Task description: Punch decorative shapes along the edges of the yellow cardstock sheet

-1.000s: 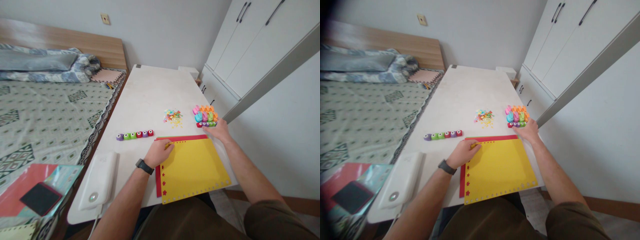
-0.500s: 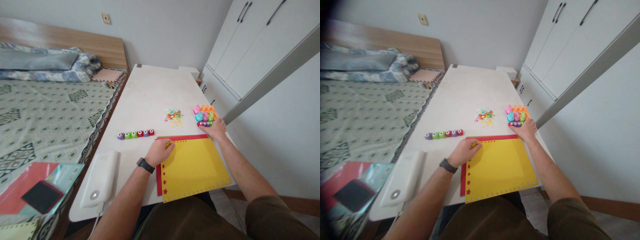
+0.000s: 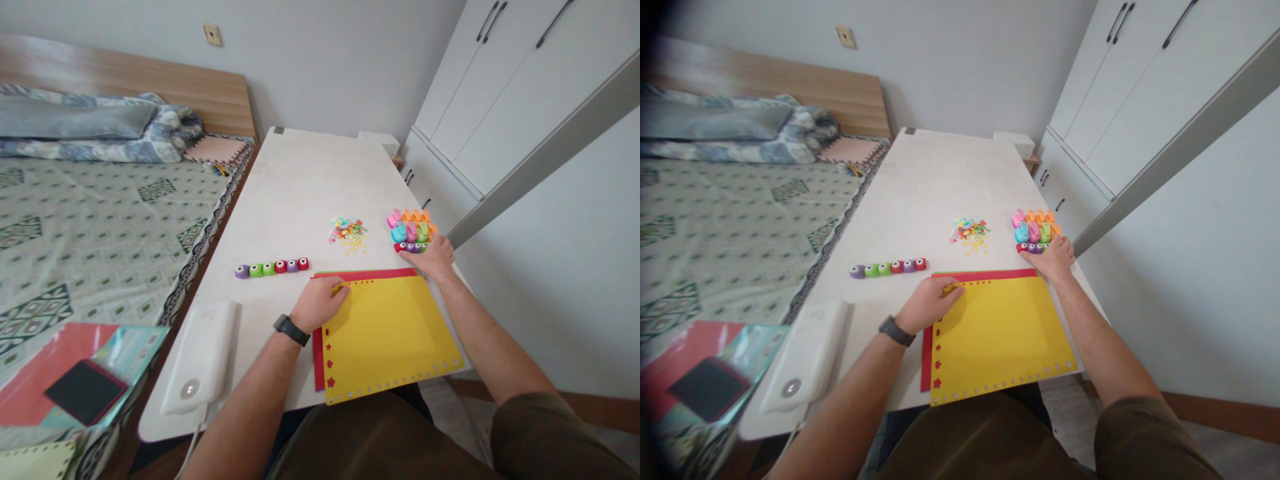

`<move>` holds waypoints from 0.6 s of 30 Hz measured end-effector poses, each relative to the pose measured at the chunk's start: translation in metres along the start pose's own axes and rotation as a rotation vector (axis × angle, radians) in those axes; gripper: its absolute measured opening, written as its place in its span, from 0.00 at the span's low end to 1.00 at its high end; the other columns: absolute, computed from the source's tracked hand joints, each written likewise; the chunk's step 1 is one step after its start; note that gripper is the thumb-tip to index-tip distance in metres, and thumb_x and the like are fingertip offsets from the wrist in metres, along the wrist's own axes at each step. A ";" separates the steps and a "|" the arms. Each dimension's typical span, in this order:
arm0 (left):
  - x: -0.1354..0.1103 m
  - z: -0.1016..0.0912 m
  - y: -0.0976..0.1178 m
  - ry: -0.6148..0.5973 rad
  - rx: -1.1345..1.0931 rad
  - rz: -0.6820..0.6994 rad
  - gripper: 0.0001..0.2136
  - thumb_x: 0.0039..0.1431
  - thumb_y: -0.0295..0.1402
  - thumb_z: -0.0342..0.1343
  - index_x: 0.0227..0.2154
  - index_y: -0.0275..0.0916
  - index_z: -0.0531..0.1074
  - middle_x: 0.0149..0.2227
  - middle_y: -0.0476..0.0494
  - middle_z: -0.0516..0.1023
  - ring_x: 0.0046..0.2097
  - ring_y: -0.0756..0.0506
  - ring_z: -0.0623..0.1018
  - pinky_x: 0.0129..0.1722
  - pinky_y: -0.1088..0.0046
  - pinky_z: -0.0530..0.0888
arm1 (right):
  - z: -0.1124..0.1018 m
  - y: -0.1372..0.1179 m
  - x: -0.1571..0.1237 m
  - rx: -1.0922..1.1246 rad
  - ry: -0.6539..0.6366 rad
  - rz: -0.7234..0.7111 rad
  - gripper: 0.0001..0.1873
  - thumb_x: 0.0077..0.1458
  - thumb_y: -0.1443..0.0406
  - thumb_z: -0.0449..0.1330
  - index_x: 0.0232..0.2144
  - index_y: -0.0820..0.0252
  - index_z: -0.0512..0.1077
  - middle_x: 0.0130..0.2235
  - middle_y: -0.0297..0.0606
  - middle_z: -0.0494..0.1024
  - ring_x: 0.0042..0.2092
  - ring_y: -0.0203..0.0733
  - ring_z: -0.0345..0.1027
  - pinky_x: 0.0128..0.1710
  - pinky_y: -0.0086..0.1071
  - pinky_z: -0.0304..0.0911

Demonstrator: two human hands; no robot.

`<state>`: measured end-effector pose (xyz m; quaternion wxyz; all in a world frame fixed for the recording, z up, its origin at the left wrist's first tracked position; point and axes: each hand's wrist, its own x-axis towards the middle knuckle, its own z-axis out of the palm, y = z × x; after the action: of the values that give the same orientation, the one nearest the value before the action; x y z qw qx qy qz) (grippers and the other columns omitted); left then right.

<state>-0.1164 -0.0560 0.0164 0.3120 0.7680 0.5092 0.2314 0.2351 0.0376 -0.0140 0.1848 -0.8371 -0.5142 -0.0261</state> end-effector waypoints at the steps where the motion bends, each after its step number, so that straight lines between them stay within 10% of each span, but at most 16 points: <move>1: 0.000 0.000 0.000 -0.001 0.003 0.002 0.13 0.67 0.36 0.52 0.29 0.38 0.75 0.28 0.46 0.78 0.28 0.49 0.71 0.31 0.72 0.60 | -0.001 0.001 0.000 0.000 -0.001 -0.006 0.64 0.29 0.33 0.69 0.62 0.61 0.59 0.62 0.60 0.61 0.64 0.71 0.55 0.61 0.57 0.56; 18: 0.000 0.001 -0.002 -0.002 0.009 -0.004 0.13 0.67 0.36 0.52 0.29 0.38 0.74 0.27 0.47 0.77 0.28 0.49 0.71 0.30 0.72 0.59 | 0.005 0.009 0.007 -0.011 -0.002 -0.008 0.59 0.33 0.36 0.70 0.60 0.61 0.60 0.61 0.60 0.62 0.63 0.71 0.54 0.60 0.58 0.56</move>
<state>-0.1171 -0.0561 0.0148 0.3094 0.7686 0.5116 0.2275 0.2457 0.0420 -0.0198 0.1794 -0.8361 -0.5176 -0.0291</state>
